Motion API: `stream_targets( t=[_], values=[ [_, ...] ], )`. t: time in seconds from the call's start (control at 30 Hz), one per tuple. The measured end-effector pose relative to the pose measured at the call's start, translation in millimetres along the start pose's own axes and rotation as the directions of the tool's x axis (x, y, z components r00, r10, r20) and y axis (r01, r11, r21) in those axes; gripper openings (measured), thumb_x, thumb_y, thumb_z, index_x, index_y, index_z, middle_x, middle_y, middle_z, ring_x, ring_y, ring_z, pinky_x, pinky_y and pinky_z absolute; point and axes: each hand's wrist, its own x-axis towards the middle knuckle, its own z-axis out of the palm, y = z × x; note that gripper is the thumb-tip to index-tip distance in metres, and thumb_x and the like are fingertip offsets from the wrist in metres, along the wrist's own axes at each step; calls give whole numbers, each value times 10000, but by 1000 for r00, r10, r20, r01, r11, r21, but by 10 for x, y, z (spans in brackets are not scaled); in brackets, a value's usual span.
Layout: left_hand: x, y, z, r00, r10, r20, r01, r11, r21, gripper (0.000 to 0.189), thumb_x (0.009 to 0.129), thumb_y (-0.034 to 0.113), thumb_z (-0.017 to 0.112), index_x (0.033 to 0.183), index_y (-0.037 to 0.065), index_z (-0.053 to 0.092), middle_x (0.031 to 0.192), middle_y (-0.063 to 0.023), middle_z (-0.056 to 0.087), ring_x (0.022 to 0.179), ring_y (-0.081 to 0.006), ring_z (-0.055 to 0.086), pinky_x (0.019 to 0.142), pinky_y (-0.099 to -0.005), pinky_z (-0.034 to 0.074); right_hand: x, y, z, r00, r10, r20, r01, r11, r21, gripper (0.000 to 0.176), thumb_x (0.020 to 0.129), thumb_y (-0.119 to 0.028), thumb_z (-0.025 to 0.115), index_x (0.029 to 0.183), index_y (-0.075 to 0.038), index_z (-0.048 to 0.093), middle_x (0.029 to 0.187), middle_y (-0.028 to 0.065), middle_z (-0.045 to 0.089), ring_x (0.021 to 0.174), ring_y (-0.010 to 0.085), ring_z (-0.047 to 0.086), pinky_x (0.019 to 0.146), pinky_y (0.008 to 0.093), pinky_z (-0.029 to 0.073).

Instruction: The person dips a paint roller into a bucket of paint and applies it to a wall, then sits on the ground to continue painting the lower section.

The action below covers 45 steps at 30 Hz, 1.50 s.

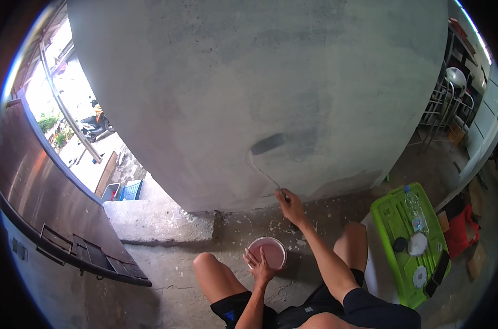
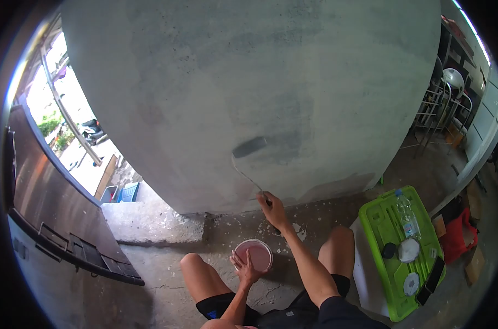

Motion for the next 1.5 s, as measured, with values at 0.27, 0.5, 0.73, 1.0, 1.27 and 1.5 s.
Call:
stream_targets(
  t=[0.27, 0.5, 0.73, 1.0, 1.27, 1.5],
  values=[
    [12, -68, 117, 999, 20, -46, -20, 1000, 14, 1367, 415, 645, 866, 1517, 214, 183, 1531, -317, -97, 1383, -582, -21, 815, -753, 382, 544, -1329, 509, 964, -247, 95, 250, 968, -24, 448, 966, -457, 539, 919, -14, 588, 527, -6, 406, 421, 79, 363, 425, 286, 295],
    [11, -65, 106, 1000, -5, -21, 5, 1000, -7, 1357, 413, 671, 852, 1515, 217, 202, 1536, -310, -88, 1392, -568, -24, 864, -744, 363, 797, -2002, 903, 963, -199, 179, 172, 973, 155, 377, 981, -437, 519, 884, -74, 488, 484, -59, 337, 365, 46, 320, 359, 248, 284],
    [17, -84, 114, 999, 12, -48, -12, 1000, -13, 1348, 425, 694, 834, 1519, 218, 204, 1538, -312, -77, 1393, -568, -22, 886, -731, 351, 600, -1279, 1013, 971, -166, 172, 128, 969, 212, 364, 1011, -430, 451, 954, -73, 486, 482, -42, 341, 358, 41, 310, 353, 244, 301],
    [24, -114, 178, 999, 12, -36, -11, 999, 33, 1339, 437, 707, 820, 1522, 234, 194, 1541, -311, -84, 1397, -558, -19, 892, -714, 355, 654, -1672, 1014, 949, -158, 273, 81, 959, 273, 413, 1008, -467, 426, 968, -61, 486, 475, -39, 329, 346, 64, 306, 355, 245, 313],
    [-12, -97, 147, 996, 45, -81, -44, 999, 4, 1344, 434, 642, 861, 1522, 243, 179, 1538, -306, -95, 1397, -555, -27, 874, -722, 371, 1160, -2673, 1100, 926, -297, 232, 265, 951, 160, 439, 1001, -494, 411, 907, -67, 452, 466, -31, 329, 342, 75, 329, 362, 262, 322],
    [1, -85, 130, 997, 27, -68, -27, 1000, -4, 1331, 438, 621, 870, 1520, 241, 195, 1539, -301, -94, 1399, -552, -33, 888, -721, 369, 989, -1756, 1076, 949, -266, 166, 257, 964, 74, 453, 1002, -503, 394, 873, -72, 448, 452, -36, 328, 329, 73, 334, 349, 263, 310]
  ],
)
